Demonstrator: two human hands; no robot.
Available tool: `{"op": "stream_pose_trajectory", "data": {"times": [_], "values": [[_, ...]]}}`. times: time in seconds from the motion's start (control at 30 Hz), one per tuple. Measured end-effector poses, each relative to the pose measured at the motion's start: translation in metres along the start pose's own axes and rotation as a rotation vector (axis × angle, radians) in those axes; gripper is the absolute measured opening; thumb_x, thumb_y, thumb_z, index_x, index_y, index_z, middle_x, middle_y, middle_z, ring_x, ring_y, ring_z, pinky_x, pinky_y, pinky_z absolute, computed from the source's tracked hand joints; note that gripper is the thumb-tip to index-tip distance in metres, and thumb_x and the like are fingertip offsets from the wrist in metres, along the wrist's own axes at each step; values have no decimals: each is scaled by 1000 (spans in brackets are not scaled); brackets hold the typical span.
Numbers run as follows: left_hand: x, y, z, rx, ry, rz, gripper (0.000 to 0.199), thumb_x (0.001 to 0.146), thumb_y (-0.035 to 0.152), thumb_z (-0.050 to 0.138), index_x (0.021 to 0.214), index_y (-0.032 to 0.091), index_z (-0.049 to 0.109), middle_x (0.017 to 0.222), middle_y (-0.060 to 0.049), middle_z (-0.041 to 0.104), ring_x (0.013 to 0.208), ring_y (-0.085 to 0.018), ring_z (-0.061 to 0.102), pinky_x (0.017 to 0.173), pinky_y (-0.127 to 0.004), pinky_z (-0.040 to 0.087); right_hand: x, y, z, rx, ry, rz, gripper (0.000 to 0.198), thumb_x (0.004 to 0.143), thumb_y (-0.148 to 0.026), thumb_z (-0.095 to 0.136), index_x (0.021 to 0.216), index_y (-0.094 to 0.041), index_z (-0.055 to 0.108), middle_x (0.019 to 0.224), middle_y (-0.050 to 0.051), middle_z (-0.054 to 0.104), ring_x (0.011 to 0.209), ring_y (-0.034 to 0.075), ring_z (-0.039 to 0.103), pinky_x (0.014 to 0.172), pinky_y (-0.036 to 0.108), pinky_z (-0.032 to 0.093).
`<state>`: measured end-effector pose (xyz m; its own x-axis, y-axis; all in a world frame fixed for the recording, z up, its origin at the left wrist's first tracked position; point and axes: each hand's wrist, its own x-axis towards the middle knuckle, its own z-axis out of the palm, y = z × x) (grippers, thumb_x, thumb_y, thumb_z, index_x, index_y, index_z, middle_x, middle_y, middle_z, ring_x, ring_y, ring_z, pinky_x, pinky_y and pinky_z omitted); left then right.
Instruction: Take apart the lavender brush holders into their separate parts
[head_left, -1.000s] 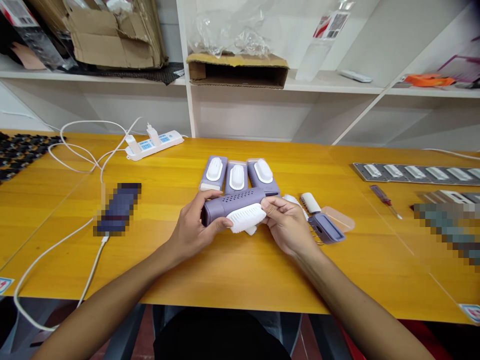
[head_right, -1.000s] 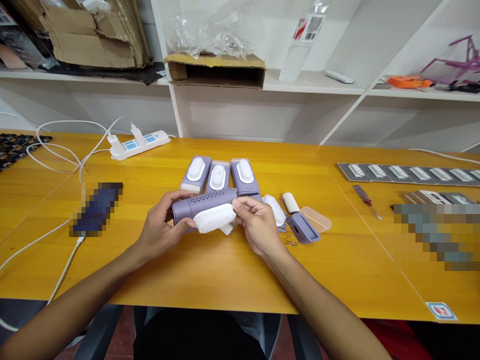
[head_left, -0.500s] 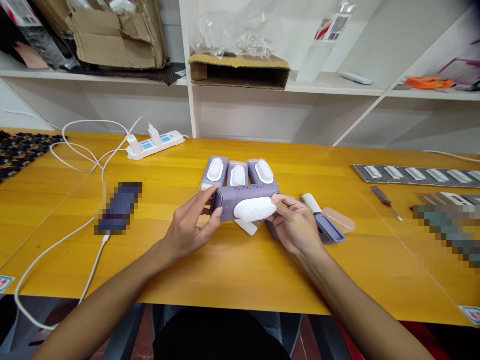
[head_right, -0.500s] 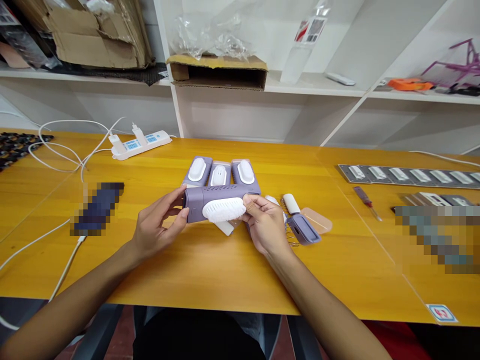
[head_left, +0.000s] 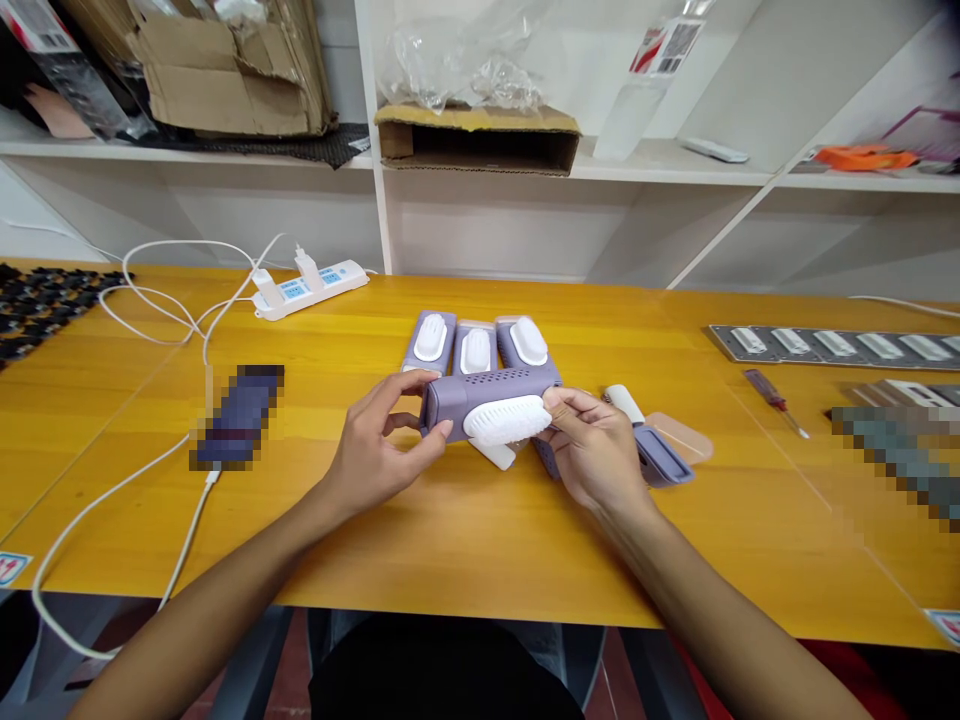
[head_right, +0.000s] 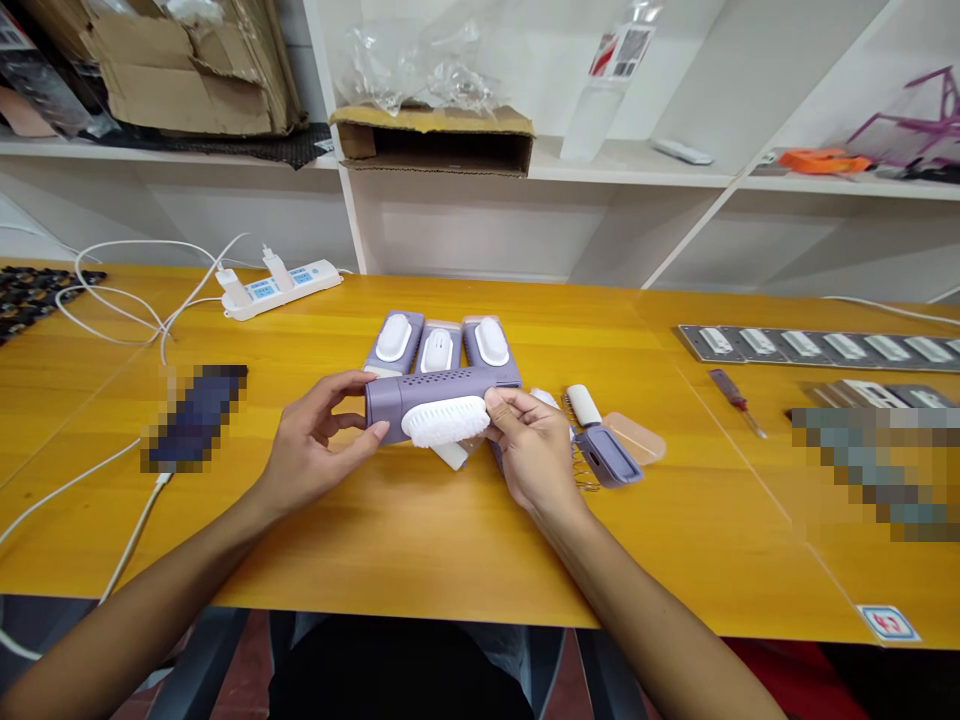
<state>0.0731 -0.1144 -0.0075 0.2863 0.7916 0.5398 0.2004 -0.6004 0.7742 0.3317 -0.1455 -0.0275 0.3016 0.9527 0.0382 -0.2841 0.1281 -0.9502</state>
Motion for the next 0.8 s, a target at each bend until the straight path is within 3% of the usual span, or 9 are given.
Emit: {"op": "stream_pose_trajectory", "data": {"times": [0.27, 0.53, 0.8], "values": [[4, -2, -3, -156, -23, -174, 47, 84, 20, 86, 129, 27, 74, 128, -8, 71, 114, -20, 69, 81, -26, 71, -1, 2, 1, 15, 32, 17, 37, 76, -52, 100, 83, -22, 80, 76, 2, 77, 69, 20, 73, 69, 39, 66], [6, 1, -4, -193, -19, -216, 45, 82, 22, 87, 125, 24, 78, 125, -10, 73, 114, -22, 70, 79, -29, 73, -2, 1, 0, -7, 8, 11, 37, 79, -54, 97, 83, -22, 80, 76, 2, 78, 67, 21, 73, 65, 39, 65], [4, 2, -2, -154, -2, -184, 45, 78, 16, 83, 122, 23, 72, 122, -9, 73, 110, -21, 70, 77, -27, 71, -5, -2, 4, -8, 66, -32, 31, 76, -47, 100, 81, -22, 83, 73, 1, 75, 66, 16, 65, 63, 30, 56]]}}
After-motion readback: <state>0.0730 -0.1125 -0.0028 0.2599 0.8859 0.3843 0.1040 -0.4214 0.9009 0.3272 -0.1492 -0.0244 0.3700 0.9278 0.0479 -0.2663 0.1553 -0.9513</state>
